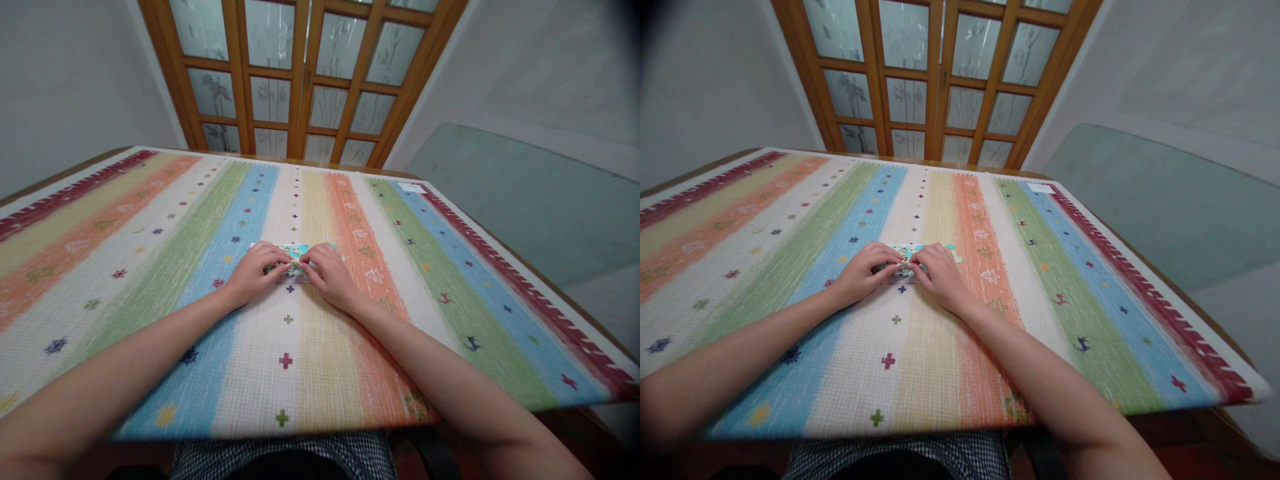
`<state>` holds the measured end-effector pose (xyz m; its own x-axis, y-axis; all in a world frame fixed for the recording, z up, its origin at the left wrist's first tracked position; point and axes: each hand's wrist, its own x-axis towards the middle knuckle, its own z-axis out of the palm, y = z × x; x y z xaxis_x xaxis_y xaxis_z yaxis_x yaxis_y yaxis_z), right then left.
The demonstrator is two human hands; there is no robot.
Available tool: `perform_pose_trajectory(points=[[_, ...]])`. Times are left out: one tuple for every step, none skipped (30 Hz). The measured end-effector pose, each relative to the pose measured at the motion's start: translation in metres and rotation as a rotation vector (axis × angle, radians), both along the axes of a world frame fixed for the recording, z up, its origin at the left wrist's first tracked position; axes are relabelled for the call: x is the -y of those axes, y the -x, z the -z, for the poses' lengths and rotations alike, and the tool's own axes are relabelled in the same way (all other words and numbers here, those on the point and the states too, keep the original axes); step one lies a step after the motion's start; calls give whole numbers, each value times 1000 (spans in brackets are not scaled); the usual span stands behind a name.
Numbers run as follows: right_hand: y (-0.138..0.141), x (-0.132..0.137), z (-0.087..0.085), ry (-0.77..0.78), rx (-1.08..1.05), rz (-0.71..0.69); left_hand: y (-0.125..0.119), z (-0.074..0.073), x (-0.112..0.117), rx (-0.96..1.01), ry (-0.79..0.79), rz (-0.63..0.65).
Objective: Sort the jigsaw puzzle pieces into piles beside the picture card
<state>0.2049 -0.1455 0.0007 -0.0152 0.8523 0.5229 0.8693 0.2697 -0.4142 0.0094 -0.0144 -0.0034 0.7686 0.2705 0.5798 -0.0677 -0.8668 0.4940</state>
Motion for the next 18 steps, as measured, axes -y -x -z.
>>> perform_pose_trajectory(points=[[-7,-1,0,-14,-33,24,1,1,-1,0,-33,2],[-15,-1,0,-29,-67,65,1,1,-3,1,-64,3],[-26,-2,0,-42,-101,122,2,1,-4,3,-90,3],[-39,-2,2,-53,-133,185,3,2,-5,8,-110,4],[-52,-1,4,-55,-158,256,4,2,-6,14,-121,2],[-66,-1,6,-47,-177,318,5,2,-7,20,-126,-3],[-78,0,9,-25,-179,363,5,3,-8,24,-126,-11],[-89,1,12,-6,-166,404,6,3,-8,25,-123,-20],[-98,1,15,10,-151,428,6,3,-8,24,-118,-27],[-104,1,18,26,-138,439,6,4,-9,19,-113,-30],[-107,1,20,40,-126,441,6,4,-9,14,-107,-31],[-108,0,21,54,-116,434,6,4,-8,9,-101,-31],[-107,-1,23,67,-109,423,6,4,-8,3,-95,-33],[-105,-2,24,81,-100,409,6,4,-8,-3,-91,-35],[-102,-3,25,94,-88,397,6,3,-8,-9,-88,-38],[-99,-4,25,109,-70,391,6,3,-8,-14,-86,-38],[-96,-6,25,123,-46,393,6,3,-8,-18,-84,-38],[-93,-6,26,135,-16,404,5,3,-8,-19,-82,-36]])
